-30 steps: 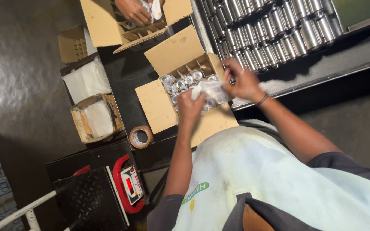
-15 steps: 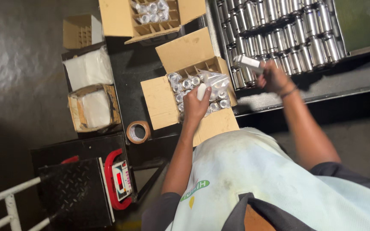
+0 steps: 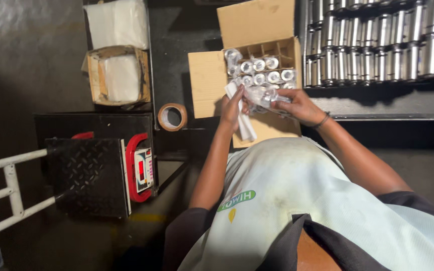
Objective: The person picks cylindrical metal items from a tray, wraps them in plastic, and places them into a cardboard box. They then close the box, seal it with tape, and move it to a stack.
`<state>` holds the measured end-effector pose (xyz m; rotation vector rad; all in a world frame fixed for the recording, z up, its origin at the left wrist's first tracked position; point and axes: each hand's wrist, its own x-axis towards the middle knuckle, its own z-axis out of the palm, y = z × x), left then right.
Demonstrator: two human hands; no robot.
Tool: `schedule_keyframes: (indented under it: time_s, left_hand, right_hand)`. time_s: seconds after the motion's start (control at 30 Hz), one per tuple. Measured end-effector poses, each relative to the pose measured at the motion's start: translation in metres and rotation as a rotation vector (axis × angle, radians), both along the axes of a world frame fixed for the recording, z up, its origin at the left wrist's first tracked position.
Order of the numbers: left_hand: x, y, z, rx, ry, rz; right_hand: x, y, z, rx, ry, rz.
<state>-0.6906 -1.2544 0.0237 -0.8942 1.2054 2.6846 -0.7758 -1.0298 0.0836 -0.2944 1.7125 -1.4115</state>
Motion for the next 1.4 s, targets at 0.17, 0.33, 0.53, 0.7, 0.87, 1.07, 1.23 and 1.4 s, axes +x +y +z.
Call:
schedule_keyframes:
  time_s: [0.17,0.33,0.53,0.7,0.87,1.07,1.23,1.4]
  left_hand:
    - [0.027,-0.024,0.003,-0.073,-0.032,0.122]
    - [0.019,-0.02,0.014,-0.134,0.01,0.088]
    - [-0.006,-0.041,0.028,-0.435,0.01,-0.035]
    - [-0.063,-0.069,0.04,-0.856,0.051,0.032]
    - [-0.114,-0.089,0.058,-1.47,-0.058,-0.231]
    - [-0.14,-0.09,0.069,-1.257,-0.299,-0.413]
    - [-0.14,-0.074,0.061,-1.543,-0.202,-0.192]
    - [-0.103,-0.055,0.052,-1.453,0.045,0.153]
  right_hand:
    - [-0.031,-0.054,0.005,-0.248,0.723,-0.351]
    - [-0.099,-0.147,-0.001,0.384,0.881,0.146]
    - [-0.133,-0.147,0.023,0.091,0.022,0.106]
    - [-0.108,-0.152,0.026,0.419,0.834,-0.053]
    - [-0.102,-0.15,0.023,0.381,0.81,-0.081]
    - [-0.101,-0.147,0.028,0.381,0.776,-0.116]
    - [-0.103,-0.146,0.026,0.353,0.802,-0.084]
    - [-0.097,-0.11,0.02,0.02,0.515,-0.048]
